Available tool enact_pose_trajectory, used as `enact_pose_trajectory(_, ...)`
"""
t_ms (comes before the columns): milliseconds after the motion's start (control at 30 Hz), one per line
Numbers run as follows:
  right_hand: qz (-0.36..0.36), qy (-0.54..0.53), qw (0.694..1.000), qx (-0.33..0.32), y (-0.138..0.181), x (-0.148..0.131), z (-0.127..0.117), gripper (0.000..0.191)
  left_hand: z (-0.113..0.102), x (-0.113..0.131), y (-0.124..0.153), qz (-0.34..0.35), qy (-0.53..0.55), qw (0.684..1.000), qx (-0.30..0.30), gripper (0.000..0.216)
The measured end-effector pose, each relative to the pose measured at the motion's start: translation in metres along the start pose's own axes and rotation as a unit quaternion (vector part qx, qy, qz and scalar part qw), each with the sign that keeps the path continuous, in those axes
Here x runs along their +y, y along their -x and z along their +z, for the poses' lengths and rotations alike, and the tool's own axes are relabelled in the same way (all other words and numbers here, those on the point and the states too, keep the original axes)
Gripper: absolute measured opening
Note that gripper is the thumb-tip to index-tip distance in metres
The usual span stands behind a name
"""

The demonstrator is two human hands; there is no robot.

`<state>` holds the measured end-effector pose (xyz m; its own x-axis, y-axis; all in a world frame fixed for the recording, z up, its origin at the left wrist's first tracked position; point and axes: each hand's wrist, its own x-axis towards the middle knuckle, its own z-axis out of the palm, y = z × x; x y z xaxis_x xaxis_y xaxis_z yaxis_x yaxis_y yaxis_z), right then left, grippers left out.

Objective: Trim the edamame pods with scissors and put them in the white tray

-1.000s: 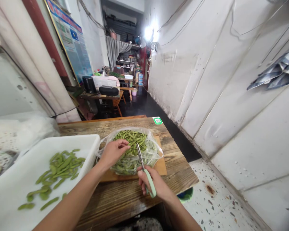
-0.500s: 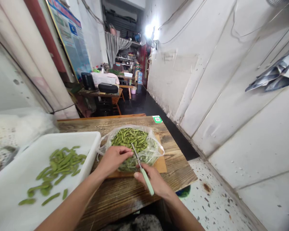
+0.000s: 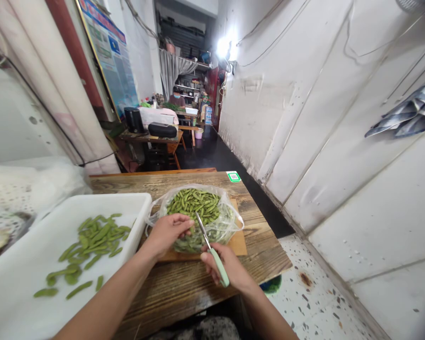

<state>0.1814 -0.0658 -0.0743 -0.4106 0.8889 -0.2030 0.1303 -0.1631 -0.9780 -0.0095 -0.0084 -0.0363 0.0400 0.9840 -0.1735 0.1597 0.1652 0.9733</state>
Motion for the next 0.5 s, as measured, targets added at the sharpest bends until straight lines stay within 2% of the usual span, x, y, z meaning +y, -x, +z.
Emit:
enact_pose_trajectory(100,-0.016,-0.026,1.0,-0.002,0.001,0.001,0.002,0.065,0.005,0.004,0.004,-0.041,0.18,0.982,0.034,0.026)
enact_pose_trajectory(167,-0.027,-0.025,0.999,-0.002,0.002,0.0,0.003,0.065,0.009,0.006,0.007,-0.047,0.242,0.968,0.043,0.026)
enact_pose_trajectory(333,-0.022,-0.017,1.0,-0.013,0.002,-0.005,0.006,0.066,0.019,0.008,0.015,-0.059,0.304,0.948,0.069,0.019)
enact_pose_trajectory(500,-0.017,-0.02,1.0,-0.016,0.002,-0.005,0.008,0.069,0.025,0.002,0.018,-0.056,0.299,0.95,0.069,0.016)
